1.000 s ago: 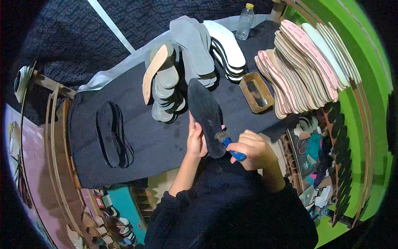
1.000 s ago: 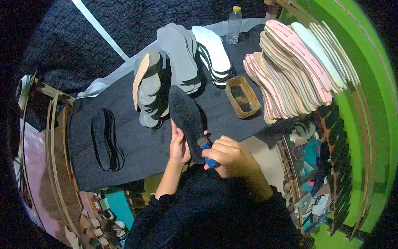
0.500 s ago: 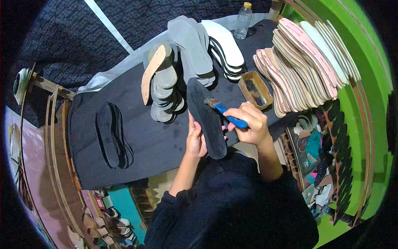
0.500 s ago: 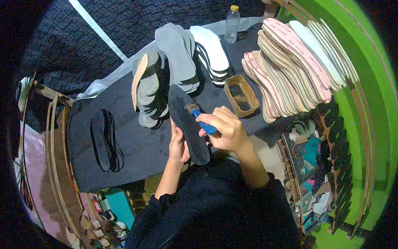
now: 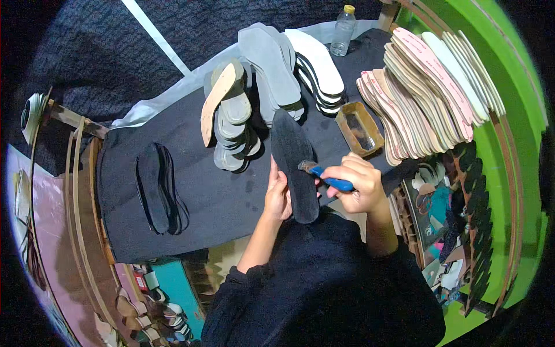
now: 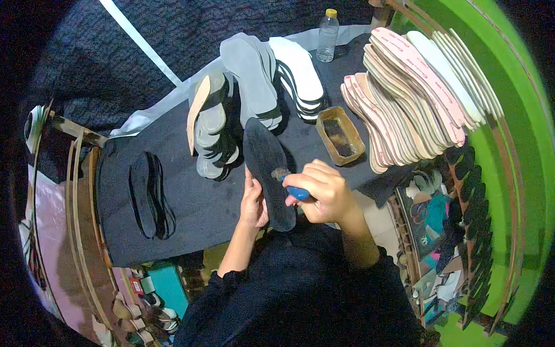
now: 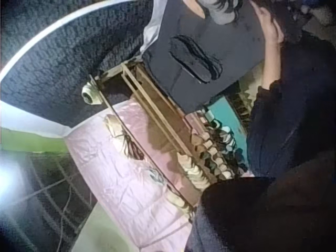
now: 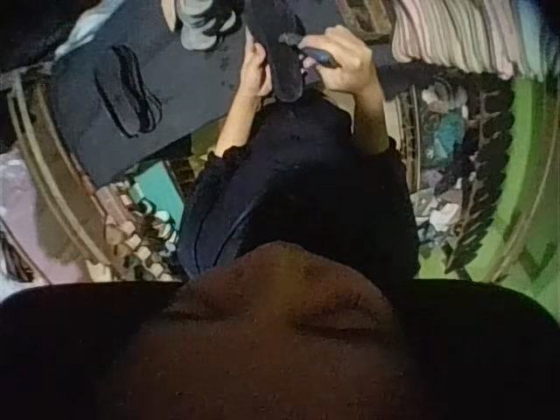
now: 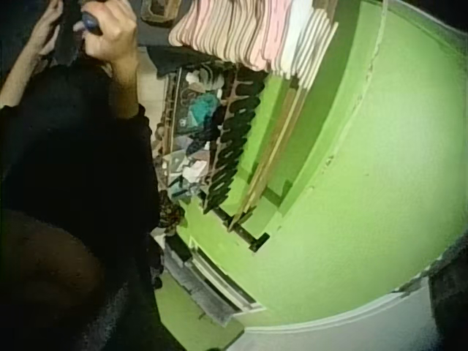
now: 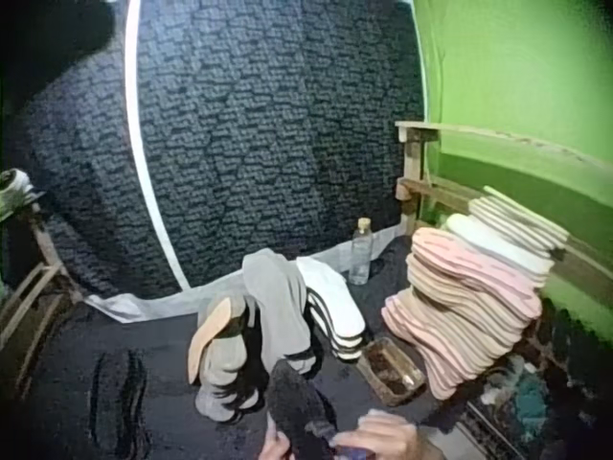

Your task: The person applies adhesive to shoe insoles using a brush and places the coated insoles onto a wooden rack.

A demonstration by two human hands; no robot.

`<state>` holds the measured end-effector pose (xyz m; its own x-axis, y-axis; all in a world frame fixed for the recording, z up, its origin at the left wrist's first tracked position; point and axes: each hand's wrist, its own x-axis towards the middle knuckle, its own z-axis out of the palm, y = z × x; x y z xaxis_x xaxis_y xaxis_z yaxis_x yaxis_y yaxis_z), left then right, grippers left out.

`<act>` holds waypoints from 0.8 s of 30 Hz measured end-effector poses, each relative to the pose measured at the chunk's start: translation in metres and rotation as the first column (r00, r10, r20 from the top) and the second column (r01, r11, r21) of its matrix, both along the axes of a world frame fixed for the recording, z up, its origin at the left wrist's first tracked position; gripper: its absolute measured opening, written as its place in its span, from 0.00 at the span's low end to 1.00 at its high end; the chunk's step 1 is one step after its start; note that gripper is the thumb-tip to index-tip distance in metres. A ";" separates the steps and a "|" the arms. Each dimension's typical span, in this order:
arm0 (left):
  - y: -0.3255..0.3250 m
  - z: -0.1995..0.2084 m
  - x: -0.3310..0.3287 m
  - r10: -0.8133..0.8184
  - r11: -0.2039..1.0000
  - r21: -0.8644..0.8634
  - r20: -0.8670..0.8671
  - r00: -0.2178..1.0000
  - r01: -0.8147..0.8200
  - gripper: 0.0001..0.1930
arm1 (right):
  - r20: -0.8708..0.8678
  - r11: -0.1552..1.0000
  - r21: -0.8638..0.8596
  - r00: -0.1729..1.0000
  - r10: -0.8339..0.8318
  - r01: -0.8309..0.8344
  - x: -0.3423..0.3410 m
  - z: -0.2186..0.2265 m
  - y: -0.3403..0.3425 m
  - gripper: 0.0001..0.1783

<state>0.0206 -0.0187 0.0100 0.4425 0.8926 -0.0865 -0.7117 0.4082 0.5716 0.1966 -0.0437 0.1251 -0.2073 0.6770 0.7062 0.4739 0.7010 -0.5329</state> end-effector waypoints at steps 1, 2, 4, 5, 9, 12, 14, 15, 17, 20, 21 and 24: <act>-0.001 0.001 0.000 -0.022 1.000 0.005 0.007 1.000 0.022 0.29 | 0.029 0.999 -0.032 1.000 0.005 -0.005 0.002 0.002 0.001 0.17; -0.001 0.003 -0.001 -0.022 1.000 0.007 0.006 1.000 0.022 0.29 | 0.028 1.000 -0.030 1.000 0.005 -0.005 0.001 0.005 0.003 0.17; -0.001 0.006 0.001 -0.041 0.999 0.030 0.077 0.996 0.039 0.29 | 0.035 0.999 0.019 0.998 -0.043 0.042 -0.001 0.008 0.009 0.17; -0.001 0.006 0.002 -0.046 0.999 0.032 0.077 0.996 0.043 0.29 | 0.051 0.998 0.052 0.997 -0.049 0.046 0.001 0.009 0.014 0.18; -0.002 0.010 0.001 -0.065 0.996 0.059 0.022 0.998 0.064 0.28 | 0.031 0.980 0.125 0.986 -0.162 0.157 -0.007 0.010 0.022 0.20; -0.003 0.011 0.002 -0.031 0.999 0.036 -0.012 0.999 0.032 0.29 | -0.095 0.976 0.095 0.978 -0.187 0.196 -0.010 0.007 0.018 0.23; -0.003 0.009 0.002 -0.035 0.999 0.025 0.010 0.999 0.034 0.30 | -0.014 0.980 0.129 0.988 -0.153 0.153 -0.008 0.002 0.017 0.25; -0.003 0.007 0.002 -0.033 0.999 0.025 0.011 0.999 0.033 0.30 | 0.010 0.978 0.138 0.987 -0.160 0.157 -0.008 -0.003 0.018 0.25; -0.002 0.002 0.002 -0.023 0.998 0.055 0.015 1.000 0.022 0.31 | 0.040 0.984 0.115 0.989 -0.140 0.134 -0.006 -0.005 0.010 0.24; -0.001 0.002 0.000 0.007 1.000 0.028 -0.051 0.999 -0.005 0.31 | 0.078 0.993 0.074 0.992 -0.101 0.096 -0.002 -0.004 -0.003 0.21; -0.001 0.002 0.000 0.007 1.000 0.027 -0.049 0.999 -0.006 0.31 | 0.085 0.995 0.037 0.992 -0.090 0.087 0.000 -0.002 -0.008 0.20; -0.001 0.001 0.001 -0.010 0.999 0.031 -0.032 0.999 0.011 0.31 | 0.083 0.996 0.010 0.992 -0.094 0.094 0.002 0.006 -0.010 0.20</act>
